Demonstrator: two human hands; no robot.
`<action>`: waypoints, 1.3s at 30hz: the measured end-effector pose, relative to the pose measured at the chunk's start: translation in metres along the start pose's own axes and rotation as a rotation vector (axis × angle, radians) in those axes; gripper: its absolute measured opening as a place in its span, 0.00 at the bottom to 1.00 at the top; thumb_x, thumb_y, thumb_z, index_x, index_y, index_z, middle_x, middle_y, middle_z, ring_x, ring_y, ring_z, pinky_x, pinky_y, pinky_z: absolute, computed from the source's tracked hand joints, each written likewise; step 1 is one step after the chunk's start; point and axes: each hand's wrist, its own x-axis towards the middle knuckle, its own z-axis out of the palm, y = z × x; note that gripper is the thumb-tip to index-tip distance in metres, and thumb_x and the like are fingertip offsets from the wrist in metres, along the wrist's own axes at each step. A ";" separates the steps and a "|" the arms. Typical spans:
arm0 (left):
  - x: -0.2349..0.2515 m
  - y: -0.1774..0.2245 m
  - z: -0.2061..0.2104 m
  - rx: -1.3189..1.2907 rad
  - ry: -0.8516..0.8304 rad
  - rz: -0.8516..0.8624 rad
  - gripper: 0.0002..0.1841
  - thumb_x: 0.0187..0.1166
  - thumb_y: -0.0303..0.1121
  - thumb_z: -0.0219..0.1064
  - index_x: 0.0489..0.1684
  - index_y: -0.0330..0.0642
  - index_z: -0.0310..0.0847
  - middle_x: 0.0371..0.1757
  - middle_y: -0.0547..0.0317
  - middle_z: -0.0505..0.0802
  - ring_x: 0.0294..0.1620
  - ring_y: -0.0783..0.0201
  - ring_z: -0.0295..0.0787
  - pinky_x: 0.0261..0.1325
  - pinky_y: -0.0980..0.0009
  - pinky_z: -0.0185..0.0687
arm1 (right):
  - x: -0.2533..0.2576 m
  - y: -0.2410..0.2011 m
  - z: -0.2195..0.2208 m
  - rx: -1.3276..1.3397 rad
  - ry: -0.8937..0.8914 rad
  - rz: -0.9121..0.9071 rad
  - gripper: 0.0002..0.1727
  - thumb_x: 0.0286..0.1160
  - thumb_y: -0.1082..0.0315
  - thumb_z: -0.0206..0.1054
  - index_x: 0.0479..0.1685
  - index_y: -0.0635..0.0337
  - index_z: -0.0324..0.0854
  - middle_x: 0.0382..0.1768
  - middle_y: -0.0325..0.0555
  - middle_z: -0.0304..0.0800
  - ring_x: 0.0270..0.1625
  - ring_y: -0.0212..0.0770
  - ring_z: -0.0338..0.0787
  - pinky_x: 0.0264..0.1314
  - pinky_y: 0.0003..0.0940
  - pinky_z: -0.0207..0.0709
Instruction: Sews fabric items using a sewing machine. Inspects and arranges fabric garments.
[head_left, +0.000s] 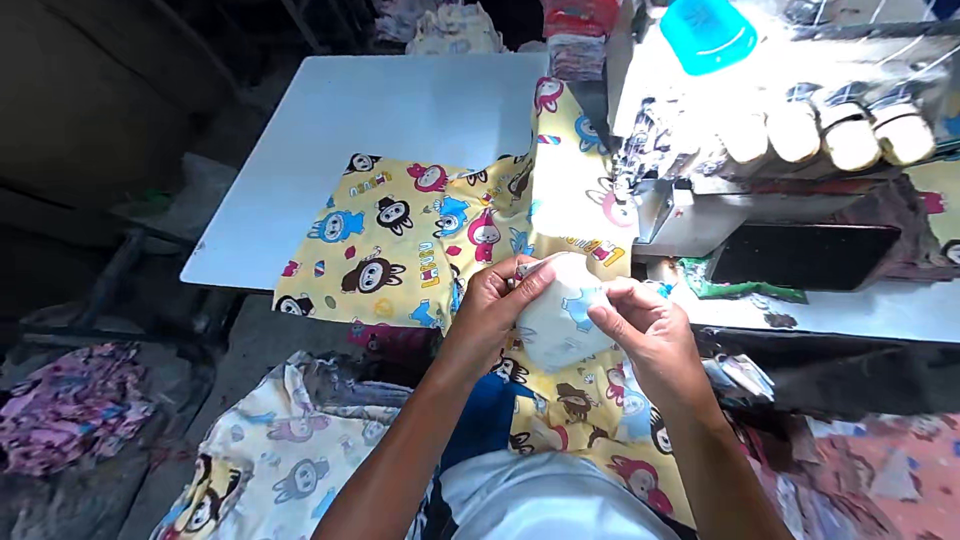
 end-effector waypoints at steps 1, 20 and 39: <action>0.002 -0.001 -0.002 0.011 -0.002 0.016 0.07 0.88 0.33 0.61 0.46 0.47 0.86 0.36 0.68 0.93 0.34 0.77 0.90 0.39 0.78 0.88 | 0.001 0.000 0.000 -0.025 0.004 -0.015 0.02 0.72 0.68 0.75 0.40 0.53 0.89 0.38 0.30 0.89 0.41 0.24 0.88 0.47 0.19 0.86; 0.104 0.029 0.022 1.081 -0.226 0.899 0.05 0.76 0.29 0.71 0.35 0.37 0.90 0.36 0.52 0.91 0.39 0.63 0.87 0.47 0.69 0.79 | 0.011 0.033 -0.014 -0.227 0.352 -0.166 0.07 0.71 0.66 0.75 0.39 0.60 0.91 0.56 0.44 0.87 0.59 0.30 0.87 0.61 0.20 0.84; 0.108 0.032 0.029 1.147 -0.052 0.725 0.09 0.74 0.32 0.74 0.44 0.40 0.82 0.36 0.55 0.87 0.35 0.64 0.83 0.39 0.70 0.74 | 0.017 0.004 -0.008 -0.109 0.300 -0.101 0.11 0.79 0.78 0.62 0.56 0.66 0.74 0.38 0.33 0.93 0.35 0.17 0.89 0.40 0.10 0.83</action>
